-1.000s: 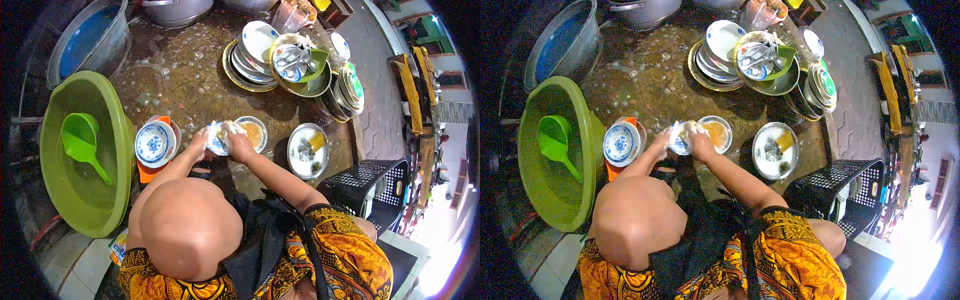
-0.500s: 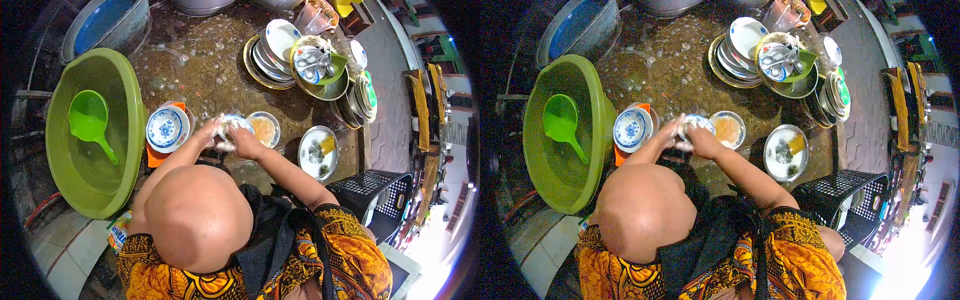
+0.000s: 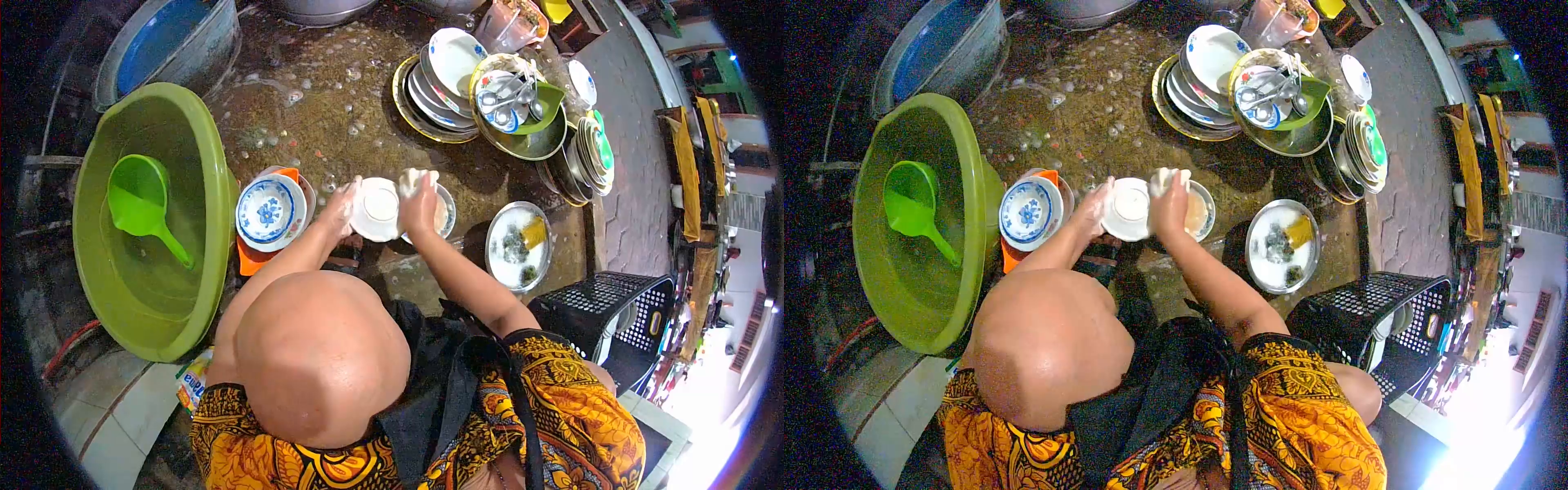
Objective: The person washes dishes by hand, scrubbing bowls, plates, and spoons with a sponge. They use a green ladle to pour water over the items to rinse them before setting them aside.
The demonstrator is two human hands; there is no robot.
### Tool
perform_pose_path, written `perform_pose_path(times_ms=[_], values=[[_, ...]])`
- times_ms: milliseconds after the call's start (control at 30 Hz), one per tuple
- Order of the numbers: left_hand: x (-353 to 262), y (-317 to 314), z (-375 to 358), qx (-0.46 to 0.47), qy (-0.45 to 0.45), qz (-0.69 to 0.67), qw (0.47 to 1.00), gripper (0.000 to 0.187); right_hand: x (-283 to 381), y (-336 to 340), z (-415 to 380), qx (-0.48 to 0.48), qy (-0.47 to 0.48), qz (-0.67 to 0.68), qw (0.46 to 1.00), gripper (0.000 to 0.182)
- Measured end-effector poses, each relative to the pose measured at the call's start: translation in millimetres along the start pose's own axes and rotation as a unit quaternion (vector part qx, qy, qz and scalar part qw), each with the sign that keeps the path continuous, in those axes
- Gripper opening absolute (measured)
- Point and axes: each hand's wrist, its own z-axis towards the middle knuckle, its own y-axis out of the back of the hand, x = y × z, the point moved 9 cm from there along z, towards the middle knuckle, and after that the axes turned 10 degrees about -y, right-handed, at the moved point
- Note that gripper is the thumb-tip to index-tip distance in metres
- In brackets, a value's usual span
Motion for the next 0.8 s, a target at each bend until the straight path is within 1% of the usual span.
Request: perform_pose_path(times_ms=[33,67,100,133,167,200,233,267,333,367,400,467,500,533,600,633,667,700,733,800], values=[[-3.2,-0.3,2.7,-0.005,0.001,-0.016,1.0,0.043,-9.1,-20.9,-10.7,0.076,0.005,0.026,0.997,0.035],[-8.6,-5.0,1.6,-0.011,0.004,-0.032,0.999,0.042,-3.5,-32.8,-26.6,0.151,0.01,0.052,0.987,0.038],[-8.4,-12.1,-1.8,-0.008,0.035,-0.069,0.997,0.041,15.2,-34.6,-50.5,0.166,0.126,-0.039,0.977,0.039],[-8.0,-12.1,-2.5,-0.007,0.036,-0.069,0.997,0.041,50.8,-27.6,-79.0,0.176,0.24,-0.13,0.946,0.04],[-5.5,-0.9,-4.3,-0.068,0.044,-0.037,0.996,0.04,65.0,-34.5,-97.0,0.247,0.256,-0.194,0.914,0.045],[-1.4,12.1,-7.4,-0.128,0.053,-0.004,0.99,0.039,82.9,-21.9,-106.0,0.15,0.328,-0.184,0.914,0.052],[-4.6,7.3,-5.2,-0.083,0.017,-0.021,0.996,0.036,74.9,-27.4,-101.1,0.164,0.307,-0.182,0.92,0.054],[-1.5,10.0,-6.5,-0.082,0.02,-0.02,0.996,0.036,66.4,-35.2,-92.4,0.177,0.285,-0.18,0.925,0.056],[-18.7,-12.4,-7.6,0.055,-0.073,0.009,0.996,0.033,54.3,-38.4,-60.9,0.193,0.219,-0.168,0.941,0.057],[-21.0,-8.0,-7.3,0.047,-0.068,0.087,0.993,0.031,50.0,-34.5,-40.7,0.231,0.141,-0.068,0.96,0.057],[-24.3,-1.2,-5.9,0.039,-0.062,0.163,0.984,0.029,46.6,-21.0,-26.3,0.18,0.154,0.011,0.971,0.054],[-40.8,14.4,-0.8,0.062,-0.109,0.231,0.965,0.025,11.5,-11.6,-5.6,0.194,0.087,-0.036,0.976,0.048],[-69.5,4.7,-9.6,0.09,-0.154,0.273,0.946,0.018,1.5,-4.6,-6.6,0.208,0.117,-0.108,0.965,0.045],[-107.1,-15.6,-27.5,0.071,-0.209,0.377,0.899,0.016,-12.1,3.8,-13.3,0.222,0.146,-0.179,0.947,0.043],[-154.7,-22.2,-61.4,-0.027,-0.334,0.461,0.822,0.016,-58.7,3.7,-33.1,0.268,0.243,-0.252,0.898,0.045],[-166.7,-24.9,-73.7,-0.032,-0.333,0.461,0.822,0.016,-65.6,12.9,-43.2,0.271,0.245,-0.251,0.896,0.045],[-174.7,-31.0,-82.9,-0.023,-0.305,0.578,0.756,0.016,-67.1,18.2,-57.9,0.272,0.285,-0.275,0.877,0.044],[-175.2,-32.4,-89.0,-0.014,-0.27,0.685,0.676,0.016,-67.3,19.3,-66.0,0.271,0.325,-0.297,0.856,0.043],[-173.6,-27.9,-94.7,-0.018,-0.27,0.687,0.674,0.016,-67.8,18.8,-63.8,0.273,0.327,-0.294,0.856,0.043],[-157.9,-16.7,-102.1,-0.025,-0.228,0.828,0.512,0.023,-95.2,3.2,-61.0,0.324,0.288,-0.414,0.8,0.038]])
